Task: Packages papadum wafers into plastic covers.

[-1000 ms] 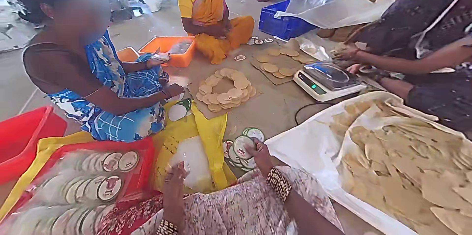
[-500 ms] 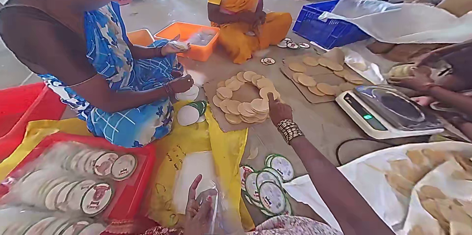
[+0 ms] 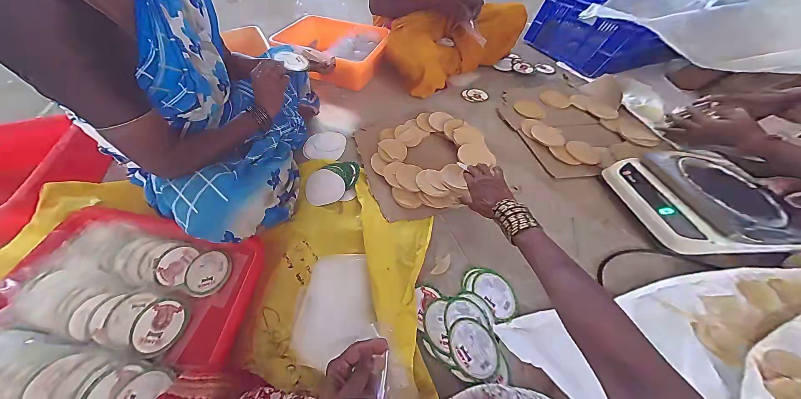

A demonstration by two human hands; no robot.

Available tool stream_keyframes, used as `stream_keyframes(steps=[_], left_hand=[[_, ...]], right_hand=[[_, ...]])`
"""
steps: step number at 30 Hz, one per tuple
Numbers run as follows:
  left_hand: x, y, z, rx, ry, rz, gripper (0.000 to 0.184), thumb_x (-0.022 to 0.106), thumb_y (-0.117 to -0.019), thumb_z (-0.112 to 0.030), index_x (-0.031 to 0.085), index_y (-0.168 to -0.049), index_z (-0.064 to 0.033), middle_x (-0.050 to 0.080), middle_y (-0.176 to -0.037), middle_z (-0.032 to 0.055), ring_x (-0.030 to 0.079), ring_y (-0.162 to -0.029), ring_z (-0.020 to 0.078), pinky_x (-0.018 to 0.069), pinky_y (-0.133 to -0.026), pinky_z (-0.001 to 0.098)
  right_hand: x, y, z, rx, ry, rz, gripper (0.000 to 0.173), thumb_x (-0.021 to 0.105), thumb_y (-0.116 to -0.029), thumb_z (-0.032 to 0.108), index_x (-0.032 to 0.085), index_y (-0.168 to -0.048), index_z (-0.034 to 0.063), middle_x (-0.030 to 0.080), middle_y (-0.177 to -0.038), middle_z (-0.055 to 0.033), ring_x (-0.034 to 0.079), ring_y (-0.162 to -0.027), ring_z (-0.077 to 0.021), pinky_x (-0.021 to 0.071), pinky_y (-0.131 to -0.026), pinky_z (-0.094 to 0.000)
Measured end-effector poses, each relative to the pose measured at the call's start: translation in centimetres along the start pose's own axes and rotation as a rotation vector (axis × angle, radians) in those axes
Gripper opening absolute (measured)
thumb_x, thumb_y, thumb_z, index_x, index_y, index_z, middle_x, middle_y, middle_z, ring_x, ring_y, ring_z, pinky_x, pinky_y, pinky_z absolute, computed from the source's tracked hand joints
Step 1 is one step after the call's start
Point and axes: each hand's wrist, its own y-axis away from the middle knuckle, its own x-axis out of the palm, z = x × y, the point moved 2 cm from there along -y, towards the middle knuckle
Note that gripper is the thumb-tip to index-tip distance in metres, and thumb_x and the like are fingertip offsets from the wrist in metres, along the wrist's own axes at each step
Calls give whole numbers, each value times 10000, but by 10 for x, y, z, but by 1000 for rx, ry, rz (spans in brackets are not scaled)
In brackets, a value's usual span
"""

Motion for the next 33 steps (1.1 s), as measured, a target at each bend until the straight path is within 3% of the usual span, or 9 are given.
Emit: stream_keyframes(steps=[5,11,14,20,23,25,27,30,33], left_hand=[[0,0,2,-50,-9,17,320,411,-1015,17,690,-1170,14,706,-891,-13,536,-599,-3,468,-562,179],[0,-1,4,-52,-17,20,321,416,-1003,22,703,-1148,11,735,-1015,8,592,-679,4,511,-637,188],[0,0,3,-55,-3,26,323,410,-999,33,693,-1155,15,731,-989,8,592,-670,11,514,-632,192],[2,0,1,4,17,4,375,364,-984,63,722,-1086,18,743,-925,-15,590,-628,-4,524,-629,188],[1,-3,1,34,49,-3,353,382,-999,47,709,-1131,21,748,-1072,40,673,-827,56,564,-769,240],[2,-3,-1,15,90,6,318,420,-1018,-10,656,-1226,37,716,-1197,92,697,-1030,147,577,-900,324],[7,-3,-3,-11,113,-16,387,405,-1040,-158,602,-1317,24,674,-1291,113,688,-1089,185,586,-882,355],[20,2,-10,-81,282,7,638,100,-1105,-405,450,-1460,-8,550,-1429,147,635,-1189,269,569,-913,479],[24,10,-8,-90,561,26,821,17,-1035,-632,553,-1349,-94,668,-1263,95,677,-1101,237,590,-838,421]], right_hand=[[13,-17,-8,-67,-25,10,638,684,-964,437,589,-1340,-70,571,-1382,-264,466,-1351,-447,348,-1081,-628],[5,-23,-1,-80,7,77,537,621,-1019,319,565,-1363,-90,586,-1341,-301,517,-1300,-476,404,-1047,-612],[-4,-17,7,-47,24,76,362,560,-1032,180,619,-1234,-115,605,-1292,-317,564,-1246,-484,453,-992,-616],[-29,22,13,34,-40,-206,289,502,-1032,96,655,-1152,-118,655,-1173,-321,615,-1154,-488,455,-944,-619],[-37,79,40,-38,-141,-430,286,515,-1020,104,673,-1137,-104,687,-1095,-327,669,-1052,-505,497,-871,-644],[-39,131,72,-107,-230,-514,280,562,-997,113,692,-1158,-75,701,-1032,-311,692,-971,-505,528,-801,-650],[-32,181,109,-228,-283,-646,227,603,-945,126,734,-1012,-47,723,-919,-251,725,-858,-448,576,-707,-596],[-8,246,166,-405,-272,-756,253,586,-917,196,766,-922,18,742,-840,-143,745,-779,-328,605,-673,-488],[21,289,213,-554,-223,-775,206,609,-893,200,758,-879,59,745,-828,-87,740,-767,-260,607,-707,-432]])
